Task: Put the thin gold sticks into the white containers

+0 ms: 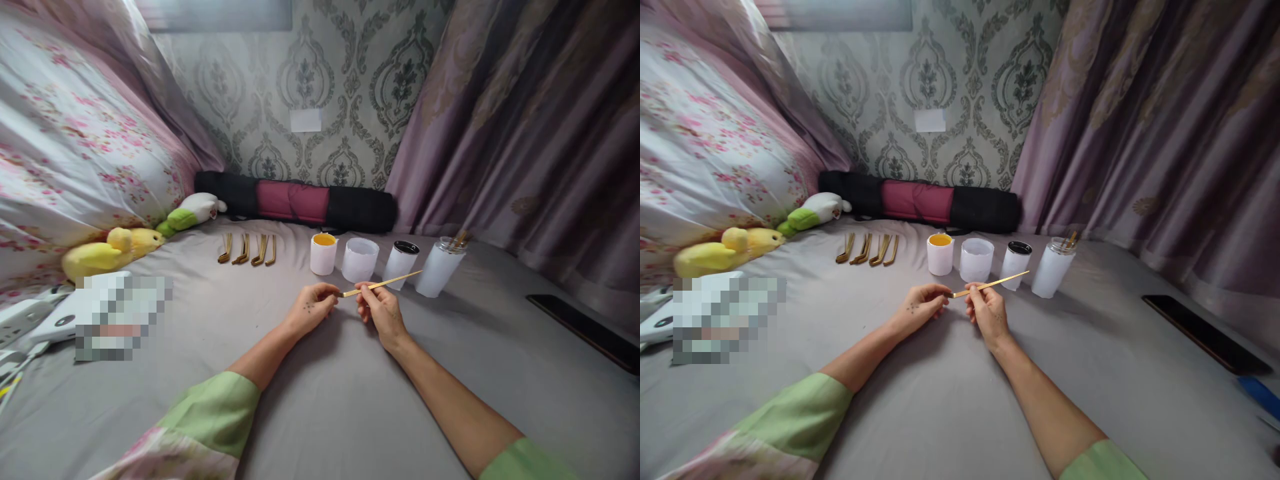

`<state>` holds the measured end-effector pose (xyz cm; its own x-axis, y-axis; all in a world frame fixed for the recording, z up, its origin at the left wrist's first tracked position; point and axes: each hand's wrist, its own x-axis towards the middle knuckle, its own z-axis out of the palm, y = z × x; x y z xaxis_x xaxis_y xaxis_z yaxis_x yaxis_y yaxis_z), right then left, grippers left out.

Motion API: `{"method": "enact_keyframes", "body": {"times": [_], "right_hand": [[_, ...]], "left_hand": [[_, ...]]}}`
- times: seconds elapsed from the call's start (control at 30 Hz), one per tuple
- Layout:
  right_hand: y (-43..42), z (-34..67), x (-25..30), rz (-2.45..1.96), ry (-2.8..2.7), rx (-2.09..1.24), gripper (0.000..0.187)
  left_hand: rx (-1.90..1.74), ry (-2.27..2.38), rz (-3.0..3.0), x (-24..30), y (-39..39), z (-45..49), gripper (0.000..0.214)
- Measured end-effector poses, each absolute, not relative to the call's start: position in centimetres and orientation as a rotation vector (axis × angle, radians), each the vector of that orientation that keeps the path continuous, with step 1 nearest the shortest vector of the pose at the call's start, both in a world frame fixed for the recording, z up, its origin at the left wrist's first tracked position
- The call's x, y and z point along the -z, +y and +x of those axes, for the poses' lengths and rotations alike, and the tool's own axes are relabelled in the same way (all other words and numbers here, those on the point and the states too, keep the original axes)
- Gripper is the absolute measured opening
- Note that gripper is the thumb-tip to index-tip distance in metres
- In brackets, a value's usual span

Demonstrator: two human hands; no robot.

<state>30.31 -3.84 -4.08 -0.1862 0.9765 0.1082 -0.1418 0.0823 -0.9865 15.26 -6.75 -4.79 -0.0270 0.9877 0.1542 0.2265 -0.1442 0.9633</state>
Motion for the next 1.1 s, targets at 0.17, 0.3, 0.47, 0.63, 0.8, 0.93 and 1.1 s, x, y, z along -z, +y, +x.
{"method": "enact_keyframes", "body": {"times": [0.17,0.3,0.47,0.63,0.8,0.93,1.1], "right_hand": [[-3.8,30.4,4.2,-0.948,-1.285,-1.318,0.032],[-3.8,30.4,4.2,-0.966,-1.312,-1.296,0.033],[-3.8,30.4,4.3,-0.988,-1.327,-1.29,0.031],[-3.9,30.4,4.3,-0.973,-1.341,-1.29,0.031],[-4.0,30.5,4.1,-0.982,-1.367,-1.289,0.03],[-3.9,30.6,4.4,-0.997,-1.395,-1.294,0.03],[-3.8,30.7,4.7,-1.009,-1.381,-1.299,0.032]], "left_hand": [[-1.235,1.123,1.128,4.6,-6.6,15.2,0.022],[-1.217,0.972,0.982,5.0,-6.4,14.9,0.027],[-1.18,0.878,0.89,5.4,-6.4,14.9,0.029],[-1.148,0.837,0.819,4.8,-6.6,15.0,0.025],[-1.09,0.841,0.759,4.2,-7.0,15.1,0.019],[-1.036,0.831,0.762,4.0,-7.2,15.1,0.018],[-1.026,0.85,0.751,4.1,-7.2,15.1,0.015]]}}
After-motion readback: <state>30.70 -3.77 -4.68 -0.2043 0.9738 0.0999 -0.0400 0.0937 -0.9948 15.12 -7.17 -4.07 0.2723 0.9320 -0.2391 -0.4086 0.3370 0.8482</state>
